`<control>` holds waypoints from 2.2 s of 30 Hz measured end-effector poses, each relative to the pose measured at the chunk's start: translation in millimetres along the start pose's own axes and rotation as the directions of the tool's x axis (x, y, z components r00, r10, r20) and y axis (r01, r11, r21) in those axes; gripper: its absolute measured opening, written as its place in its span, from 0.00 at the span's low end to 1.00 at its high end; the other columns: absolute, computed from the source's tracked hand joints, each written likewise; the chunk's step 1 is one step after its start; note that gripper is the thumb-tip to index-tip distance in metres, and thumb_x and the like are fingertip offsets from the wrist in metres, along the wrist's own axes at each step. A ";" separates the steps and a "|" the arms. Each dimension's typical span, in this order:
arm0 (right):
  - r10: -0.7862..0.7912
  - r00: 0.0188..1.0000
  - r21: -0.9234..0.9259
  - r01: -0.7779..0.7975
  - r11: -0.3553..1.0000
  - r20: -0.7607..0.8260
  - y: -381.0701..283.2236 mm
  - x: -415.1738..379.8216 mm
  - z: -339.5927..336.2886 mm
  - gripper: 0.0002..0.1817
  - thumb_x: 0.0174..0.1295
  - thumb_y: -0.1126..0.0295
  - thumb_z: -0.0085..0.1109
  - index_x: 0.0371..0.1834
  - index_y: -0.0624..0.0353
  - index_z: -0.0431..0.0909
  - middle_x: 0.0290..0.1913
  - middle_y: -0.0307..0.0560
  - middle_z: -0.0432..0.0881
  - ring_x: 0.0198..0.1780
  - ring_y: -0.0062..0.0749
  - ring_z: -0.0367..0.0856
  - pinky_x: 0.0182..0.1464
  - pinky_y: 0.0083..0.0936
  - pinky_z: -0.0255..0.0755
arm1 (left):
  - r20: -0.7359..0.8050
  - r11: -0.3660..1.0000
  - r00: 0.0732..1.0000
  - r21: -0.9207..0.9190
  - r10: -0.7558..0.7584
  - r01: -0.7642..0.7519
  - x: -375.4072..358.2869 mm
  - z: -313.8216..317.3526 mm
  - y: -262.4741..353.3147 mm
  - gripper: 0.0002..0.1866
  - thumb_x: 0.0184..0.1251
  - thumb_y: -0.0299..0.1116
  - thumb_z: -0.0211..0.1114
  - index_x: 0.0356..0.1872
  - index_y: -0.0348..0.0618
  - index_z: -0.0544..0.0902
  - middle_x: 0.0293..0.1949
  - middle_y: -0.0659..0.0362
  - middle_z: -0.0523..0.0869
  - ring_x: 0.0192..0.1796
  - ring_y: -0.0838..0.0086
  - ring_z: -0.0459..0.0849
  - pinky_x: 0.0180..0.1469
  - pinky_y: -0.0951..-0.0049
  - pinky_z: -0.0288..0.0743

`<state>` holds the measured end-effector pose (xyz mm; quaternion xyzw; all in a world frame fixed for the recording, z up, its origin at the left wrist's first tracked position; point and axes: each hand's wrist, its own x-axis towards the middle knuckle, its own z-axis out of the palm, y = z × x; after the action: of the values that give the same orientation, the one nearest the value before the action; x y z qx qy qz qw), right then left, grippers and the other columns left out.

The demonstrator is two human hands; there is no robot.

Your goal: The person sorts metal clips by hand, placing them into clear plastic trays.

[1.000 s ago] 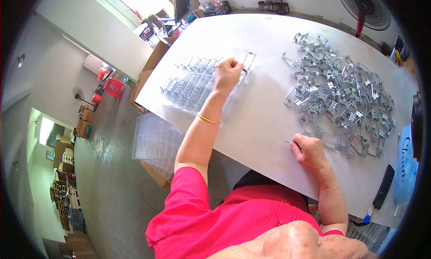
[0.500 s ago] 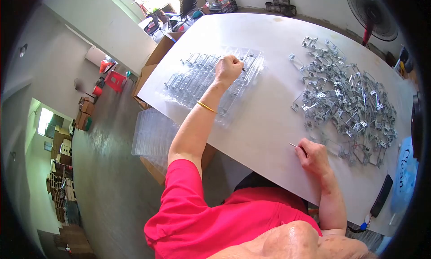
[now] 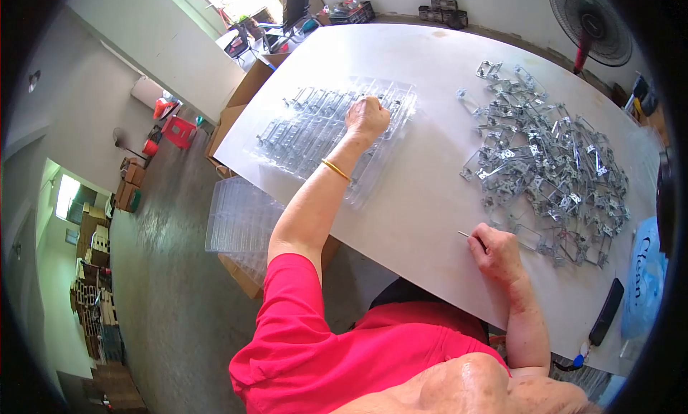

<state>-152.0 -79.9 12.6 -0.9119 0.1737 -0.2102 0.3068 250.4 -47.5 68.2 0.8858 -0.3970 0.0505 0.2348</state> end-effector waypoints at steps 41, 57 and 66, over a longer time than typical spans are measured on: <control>-0.149 0.988 -0.334 0.128 0.934 -0.039 -5.9 4.9 21.0 0.05 0.67 0.77 0.61 0.38 0.59 0.74 0.29 0.51 0.75 0.28 0.52 0.77 0.30 0.44 0.70 | 0.265 0.854 0.821 -0.291 0.505 -0.431 -275.9 22.6 25.2 0.42 0.71 0.59 0.62 0.80 0.48 0.65 0.82 0.43 0.58 0.84 0.46 0.54 0.79 0.29 0.36; -0.060 0.994 -0.345 0.087 0.934 0.088 -7.9 5.6 16.9 0.06 0.67 0.79 0.59 0.44 0.62 0.74 0.30 0.53 0.74 0.28 0.55 0.77 0.31 0.45 0.70 | 0.236 0.828 0.838 -0.422 0.493 -0.368 -279.3 36.7 19.8 0.44 0.68 0.53 0.69 0.81 0.49 0.63 0.83 0.49 0.56 0.86 0.53 0.50 0.81 0.33 0.36; 0.042 0.999 -0.294 -0.041 0.955 -0.004 -47.4 26.7 4.3 0.08 0.62 0.82 0.61 0.43 0.62 0.78 0.33 0.54 0.75 0.36 0.53 0.77 0.36 0.44 0.70 | 0.228 0.816 0.841 -0.459 0.491 -0.352 -279.8 37.7 17.3 0.43 0.66 0.50 0.71 0.79 0.48 0.64 0.83 0.49 0.56 0.85 0.54 0.51 0.82 0.36 0.36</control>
<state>-118.2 -54.1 46.8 -0.9438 0.2216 -0.1745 0.1725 43.9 115.5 -35.8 0.7019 -0.6216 -0.1317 0.3218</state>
